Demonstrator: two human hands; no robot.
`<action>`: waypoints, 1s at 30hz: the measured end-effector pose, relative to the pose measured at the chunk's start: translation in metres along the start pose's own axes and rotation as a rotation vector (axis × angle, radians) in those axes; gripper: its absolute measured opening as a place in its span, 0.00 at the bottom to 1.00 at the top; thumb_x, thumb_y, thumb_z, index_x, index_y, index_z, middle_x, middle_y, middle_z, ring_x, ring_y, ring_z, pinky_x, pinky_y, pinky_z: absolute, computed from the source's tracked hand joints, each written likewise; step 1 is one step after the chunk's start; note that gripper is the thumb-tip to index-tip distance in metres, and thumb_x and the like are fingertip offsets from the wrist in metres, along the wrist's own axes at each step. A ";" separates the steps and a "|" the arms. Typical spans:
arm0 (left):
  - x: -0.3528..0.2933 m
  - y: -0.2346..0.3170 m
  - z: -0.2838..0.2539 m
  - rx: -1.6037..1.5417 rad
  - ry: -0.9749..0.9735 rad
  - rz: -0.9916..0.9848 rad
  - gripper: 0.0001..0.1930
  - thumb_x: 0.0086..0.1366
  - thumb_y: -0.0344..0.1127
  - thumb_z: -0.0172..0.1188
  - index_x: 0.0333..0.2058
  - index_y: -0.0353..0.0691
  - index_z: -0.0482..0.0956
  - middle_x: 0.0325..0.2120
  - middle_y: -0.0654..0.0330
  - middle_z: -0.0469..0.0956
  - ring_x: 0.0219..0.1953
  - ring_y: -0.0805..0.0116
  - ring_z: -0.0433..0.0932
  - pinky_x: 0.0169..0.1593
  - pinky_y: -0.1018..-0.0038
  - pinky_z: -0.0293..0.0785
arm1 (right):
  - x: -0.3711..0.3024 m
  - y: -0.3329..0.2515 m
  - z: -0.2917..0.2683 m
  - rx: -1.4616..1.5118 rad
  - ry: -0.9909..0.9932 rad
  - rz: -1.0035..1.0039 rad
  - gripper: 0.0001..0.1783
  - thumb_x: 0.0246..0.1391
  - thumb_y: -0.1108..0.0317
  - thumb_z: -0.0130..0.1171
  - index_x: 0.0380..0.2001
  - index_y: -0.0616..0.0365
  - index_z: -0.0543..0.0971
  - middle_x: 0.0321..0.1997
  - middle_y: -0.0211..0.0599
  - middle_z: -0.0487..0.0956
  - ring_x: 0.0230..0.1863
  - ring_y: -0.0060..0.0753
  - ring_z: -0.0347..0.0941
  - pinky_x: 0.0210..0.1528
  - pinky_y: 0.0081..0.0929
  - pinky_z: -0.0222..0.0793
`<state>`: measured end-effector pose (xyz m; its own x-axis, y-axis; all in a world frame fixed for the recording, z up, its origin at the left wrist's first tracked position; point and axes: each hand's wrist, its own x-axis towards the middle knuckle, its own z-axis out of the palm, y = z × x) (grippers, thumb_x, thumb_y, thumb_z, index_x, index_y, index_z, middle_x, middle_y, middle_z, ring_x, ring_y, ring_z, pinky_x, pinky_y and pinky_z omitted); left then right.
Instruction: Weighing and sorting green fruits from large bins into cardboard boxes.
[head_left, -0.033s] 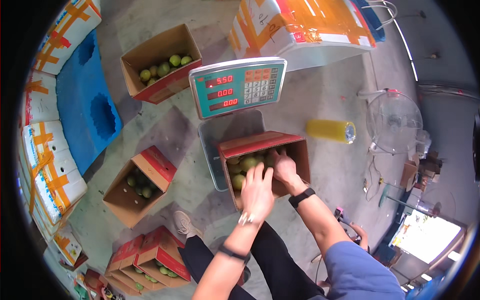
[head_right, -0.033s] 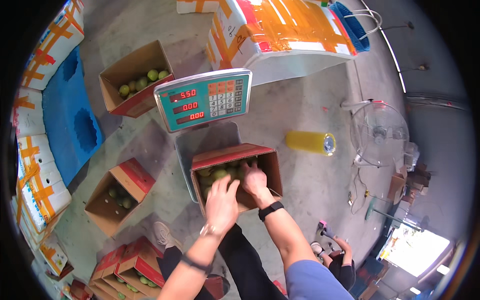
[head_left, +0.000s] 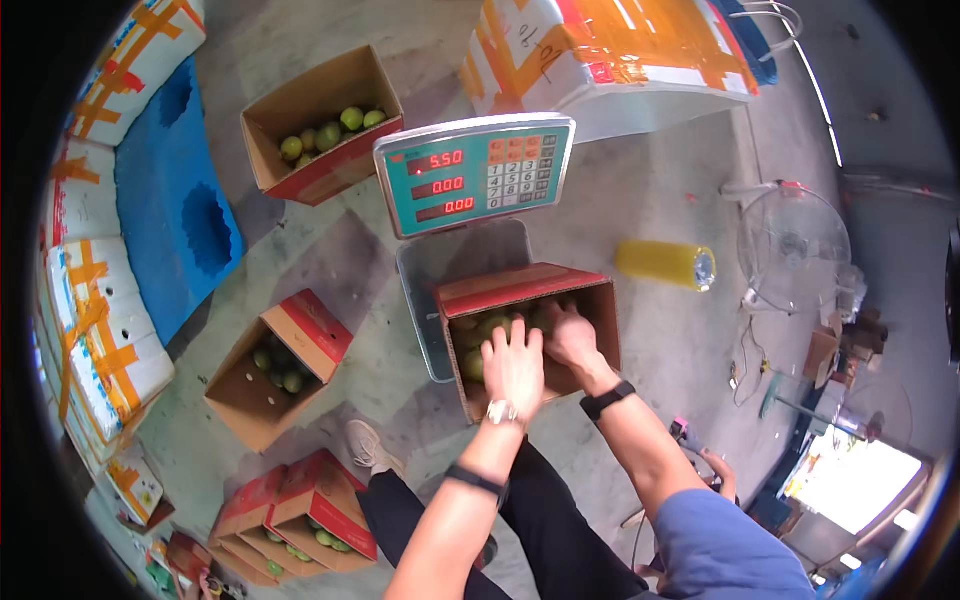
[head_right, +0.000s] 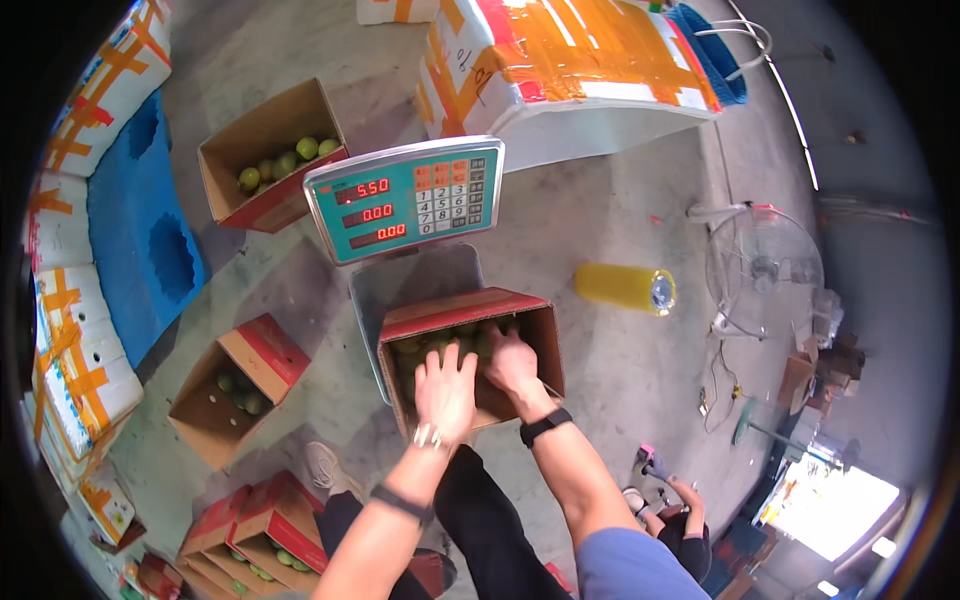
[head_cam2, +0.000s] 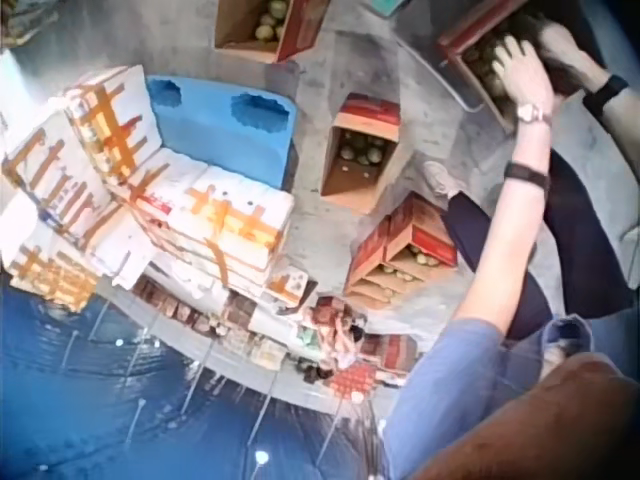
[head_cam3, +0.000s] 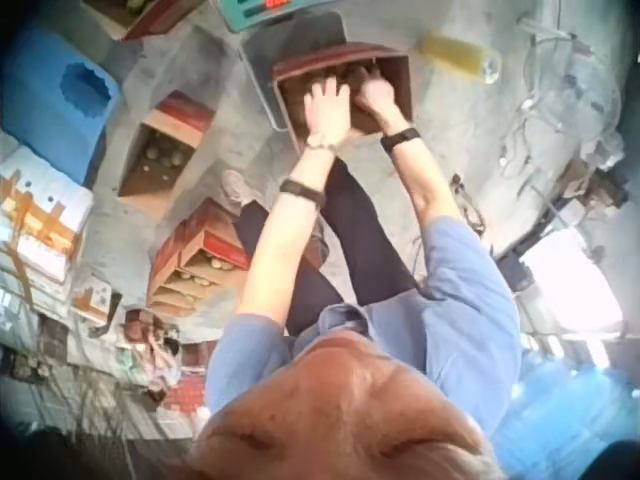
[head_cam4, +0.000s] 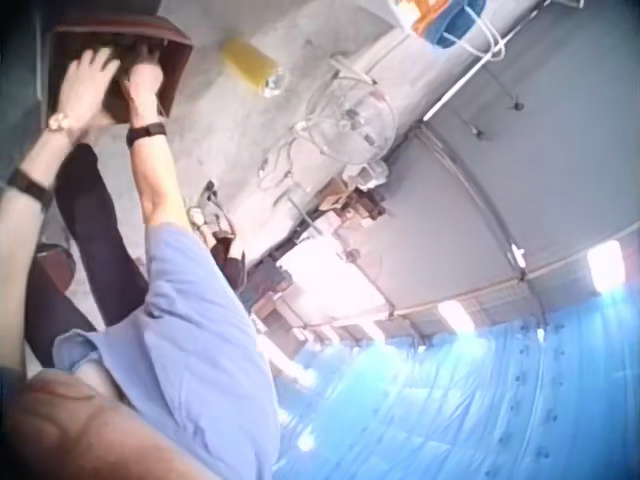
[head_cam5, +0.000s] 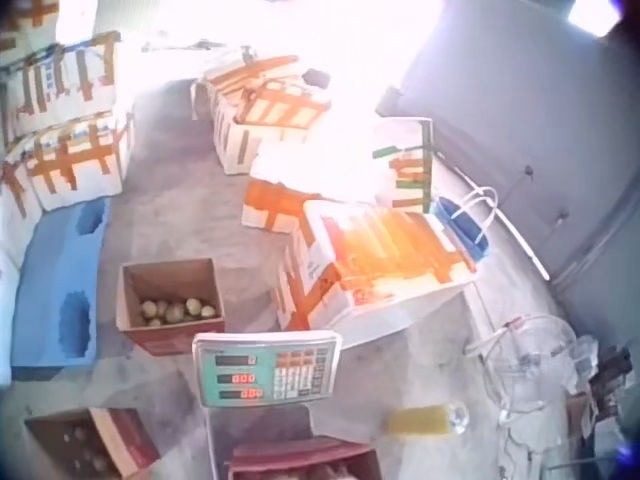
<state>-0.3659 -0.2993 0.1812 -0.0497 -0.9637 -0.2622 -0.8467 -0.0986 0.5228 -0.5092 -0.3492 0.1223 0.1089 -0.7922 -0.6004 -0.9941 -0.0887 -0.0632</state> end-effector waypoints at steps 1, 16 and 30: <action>0.019 -0.003 0.019 0.139 -0.092 -0.024 0.14 0.54 0.35 0.53 0.40 0.45 0.78 0.44 0.59 0.74 0.46 0.56 0.70 0.46 0.62 0.69 | -0.005 0.010 -0.008 0.089 0.118 -0.016 0.35 0.42 0.66 0.60 0.57 0.51 0.64 0.50 0.59 0.70 0.36 0.52 0.77 0.33 0.41 0.76; -0.155 -0.090 -0.115 -2.484 0.462 -0.607 0.30 0.62 0.62 0.48 0.52 0.43 0.71 0.53 0.48 0.70 0.55 0.48 0.68 0.60 0.51 0.62 | -0.173 -0.185 -0.055 1.108 -0.052 -0.558 0.37 0.45 0.66 0.60 0.60 0.51 0.61 0.64 0.51 0.56 0.67 0.53 0.51 0.66 0.45 0.49; -0.195 -0.340 -0.157 -2.118 0.603 -0.986 0.37 0.58 0.69 0.49 0.58 0.51 0.63 0.60 0.54 0.62 0.59 0.52 0.64 0.55 0.44 0.63 | -0.118 -0.062 -0.048 0.724 0.403 -0.075 0.13 0.47 0.71 0.59 0.38 0.62 0.76 0.39 0.43 0.75 0.39 0.39 0.75 0.38 0.29 0.72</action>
<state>0.0147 -0.1167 0.1819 0.2811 -0.3993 -0.8726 0.9490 -0.0194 0.3146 -0.4599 -0.2791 0.2361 0.0309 -0.9673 -0.2517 -0.7251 0.1517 -0.6718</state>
